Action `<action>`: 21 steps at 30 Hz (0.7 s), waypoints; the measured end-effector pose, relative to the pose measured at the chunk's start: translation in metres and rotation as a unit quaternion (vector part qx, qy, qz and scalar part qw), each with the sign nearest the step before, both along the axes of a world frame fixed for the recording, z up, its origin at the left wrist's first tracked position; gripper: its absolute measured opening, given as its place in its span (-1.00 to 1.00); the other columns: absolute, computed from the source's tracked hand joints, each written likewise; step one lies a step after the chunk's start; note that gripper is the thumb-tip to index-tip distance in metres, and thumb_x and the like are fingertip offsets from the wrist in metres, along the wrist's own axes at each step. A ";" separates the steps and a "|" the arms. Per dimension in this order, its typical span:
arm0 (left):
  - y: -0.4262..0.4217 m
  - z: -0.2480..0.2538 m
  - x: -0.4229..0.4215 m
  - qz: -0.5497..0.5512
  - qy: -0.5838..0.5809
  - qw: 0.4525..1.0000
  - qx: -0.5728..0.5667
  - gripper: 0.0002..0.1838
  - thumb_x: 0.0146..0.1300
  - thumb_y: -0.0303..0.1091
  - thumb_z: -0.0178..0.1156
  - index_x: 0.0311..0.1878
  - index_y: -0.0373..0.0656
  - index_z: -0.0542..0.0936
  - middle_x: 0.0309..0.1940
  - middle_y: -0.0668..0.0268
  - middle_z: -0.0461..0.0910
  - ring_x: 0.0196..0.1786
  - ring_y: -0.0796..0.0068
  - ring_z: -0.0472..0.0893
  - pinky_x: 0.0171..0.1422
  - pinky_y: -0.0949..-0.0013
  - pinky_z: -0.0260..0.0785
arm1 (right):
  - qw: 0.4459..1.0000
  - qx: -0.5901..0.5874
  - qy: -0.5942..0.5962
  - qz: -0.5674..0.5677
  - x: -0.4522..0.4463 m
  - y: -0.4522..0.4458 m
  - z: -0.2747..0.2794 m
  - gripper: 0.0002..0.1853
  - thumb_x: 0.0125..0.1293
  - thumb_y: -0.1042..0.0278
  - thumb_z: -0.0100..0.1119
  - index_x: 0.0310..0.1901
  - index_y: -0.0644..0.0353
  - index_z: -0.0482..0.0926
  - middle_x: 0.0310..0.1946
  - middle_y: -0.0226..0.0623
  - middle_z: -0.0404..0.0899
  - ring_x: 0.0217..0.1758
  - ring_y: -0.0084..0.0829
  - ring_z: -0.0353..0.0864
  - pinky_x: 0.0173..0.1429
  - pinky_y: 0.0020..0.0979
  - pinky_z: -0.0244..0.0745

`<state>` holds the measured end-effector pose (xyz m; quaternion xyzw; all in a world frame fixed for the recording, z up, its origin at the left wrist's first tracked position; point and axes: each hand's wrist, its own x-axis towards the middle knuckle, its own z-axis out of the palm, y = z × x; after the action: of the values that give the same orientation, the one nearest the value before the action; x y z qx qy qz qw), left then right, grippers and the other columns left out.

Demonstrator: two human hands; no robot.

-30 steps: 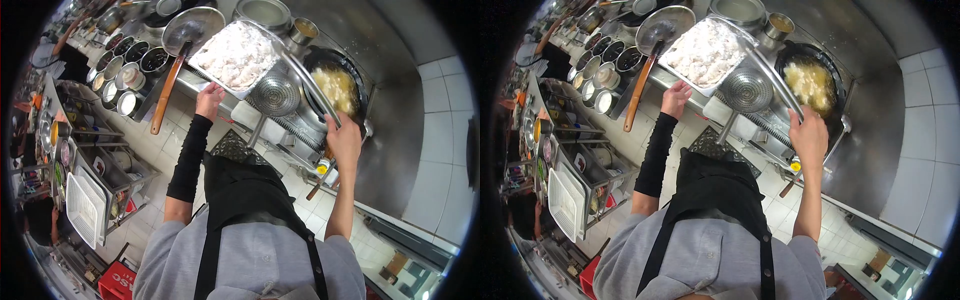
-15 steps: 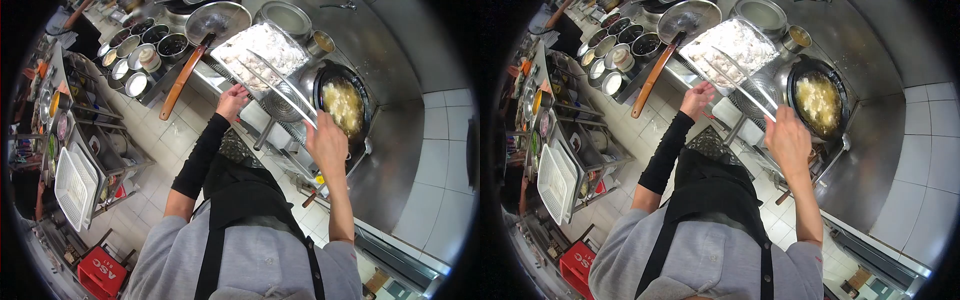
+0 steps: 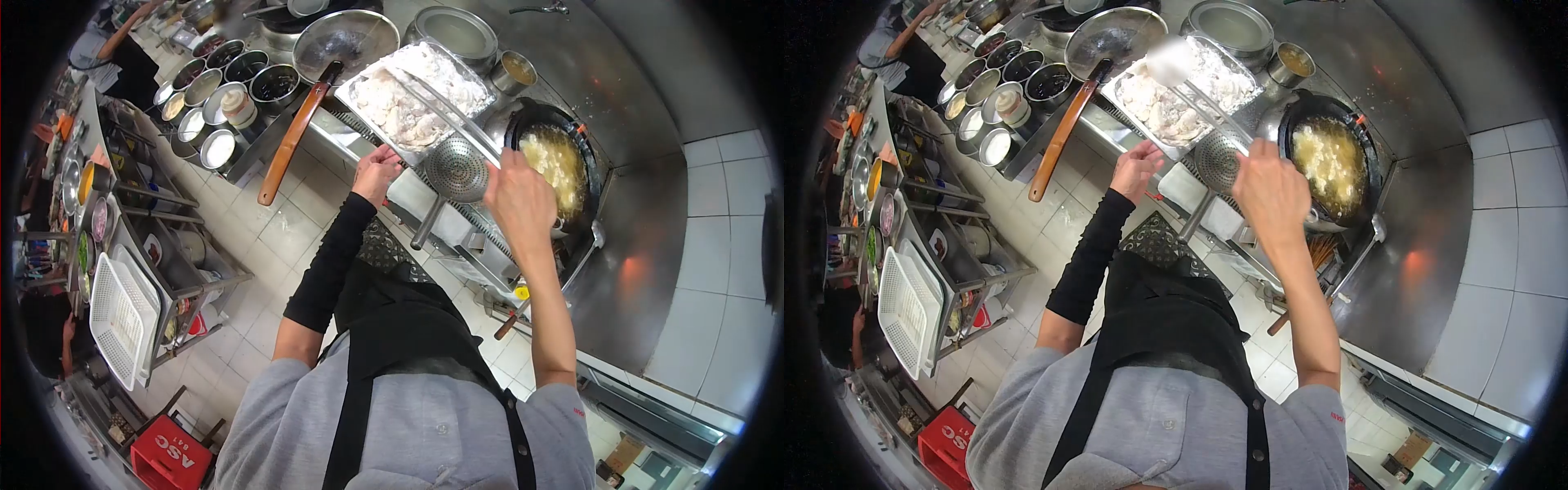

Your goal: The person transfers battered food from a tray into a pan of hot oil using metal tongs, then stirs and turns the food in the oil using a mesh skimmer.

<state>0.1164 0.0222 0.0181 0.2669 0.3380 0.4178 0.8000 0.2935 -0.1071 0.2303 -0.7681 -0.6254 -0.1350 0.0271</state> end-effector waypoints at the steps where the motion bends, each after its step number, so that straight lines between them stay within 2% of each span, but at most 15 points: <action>1: -0.001 -0.001 0.000 0.007 -0.003 1.000 -0.003 -0.20 0.08 -0.74 0.03 0.50 -0.57 0.20 0.30 0.07 0.41 0.34 0.26 0.48 0.37 0.29 0.42 | 1.000 0.010 0.006 -0.012 0.005 -0.005 0.002 -0.76 0.42 0.20 0.20 -0.20 0.25 0.61 -0.28 -0.12 0.68 -0.32 -0.09 0.78 -0.27 -0.15 0.70; 3: -0.003 0.001 0.001 0.010 -0.003 1.000 -0.002 -0.22 0.11 -0.72 0.07 0.49 -0.57 0.21 0.33 0.05 0.40 0.37 0.23 0.48 0.38 0.27 0.41 | 0.997 0.042 0.059 -0.035 0.014 -0.018 0.008 -0.73 0.43 0.18 0.22 -0.20 0.26 0.62 -0.24 -0.05 0.70 -0.28 0.06 0.75 -0.19 -0.03 0.65; 5: -0.004 0.003 -0.002 -0.005 0.002 1.000 0.007 -0.24 0.15 -0.70 0.10 0.49 -0.57 0.22 0.36 0.03 0.38 0.40 0.20 0.47 0.39 0.25 0.40 | 0.994 0.054 0.073 -0.064 0.021 -0.032 0.015 -0.72 0.42 0.16 0.23 -0.19 0.27 0.62 -0.23 -0.03 0.71 -0.28 0.08 0.74 -0.18 -0.02 0.64; 6: -0.001 -0.011 -0.003 -0.004 -0.012 1.000 -0.003 -0.24 0.17 -0.67 0.12 0.50 -0.57 0.21 0.41 0.00 0.36 0.46 0.16 0.44 0.42 0.23 0.38 | 0.991 0.061 0.075 -0.087 0.027 -0.043 0.019 -0.71 0.42 0.16 0.24 -0.19 0.28 0.62 -0.23 -0.02 0.71 -0.27 0.09 0.74 -0.17 -0.01 0.63; 7: -0.003 -0.013 -0.003 -0.004 0.014 1.000 0.007 -0.27 0.27 -0.66 0.11 0.54 -0.47 0.22 0.37 0.06 0.41 0.42 0.18 0.47 0.36 0.23 0.43 | 0.990 0.074 0.069 -0.102 0.032 -0.054 0.022 -0.70 0.41 0.15 0.25 -0.19 0.29 0.63 -0.24 -0.01 0.72 -0.26 0.09 0.74 -0.14 -0.01 0.63; 8: -0.005 -0.011 -0.006 -0.009 0.021 1.000 0.009 -0.26 0.25 -0.68 0.09 0.54 -0.49 0.20 0.42 0.02 0.37 0.48 0.13 0.43 0.41 0.18 0.40 | 0.986 0.068 0.072 -0.134 0.040 -0.066 0.025 -0.70 0.41 0.15 0.25 -0.20 0.29 0.63 -0.24 -0.01 0.72 -0.26 0.10 0.74 -0.14 -0.01 0.63; 11: -0.013 -0.014 -0.017 -0.015 0.005 1.000 -0.016 -0.20 0.22 -0.72 0.05 0.56 -0.53 0.09 0.49 -0.09 0.28 0.51 0.00 0.39 0.49 0.15 0.37 | 0.971 0.059 0.071 -0.220 0.061 -0.102 0.025 -0.70 0.39 0.14 0.26 -0.22 0.27 0.66 -0.27 0.00 0.73 -0.23 0.10 0.74 -0.11 0.00 0.62; 17: -0.042 -0.022 -0.048 -0.044 0.040 0.998 -0.028 -0.23 0.26 -0.69 0.04 0.57 -0.49 0.09 0.49 -0.07 0.30 0.49 0.06 0.42 0.49 0.14 0.39 | 0.906 0.000 0.073 -0.417 0.132 -0.166 0.010 -0.67 0.37 0.07 0.27 -0.15 0.22 0.70 -0.22 0.11 0.74 -0.09 0.16 0.74 0.02 0.06 0.64; 21: -0.061 -0.031 -0.068 -0.057 0.061 0.995 -0.053 -0.24 0.27 -0.68 0.03 0.57 -0.44 0.13 0.47 0.01 0.35 0.49 0.09 0.43 0.49 0.12 0.39 | 0.882 -0.031 0.040 -0.469 0.203 -0.196 -0.018 -0.63 0.36 0.06 0.27 -0.10 0.25 0.70 -0.19 0.14 0.74 -0.04 0.17 0.74 0.07 0.06 0.64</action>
<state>0.0485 -0.0390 -0.0125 0.2680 0.3918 0.3364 0.8133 0.4960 -0.3027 0.2122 -0.9768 -0.1944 -0.0817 -0.0385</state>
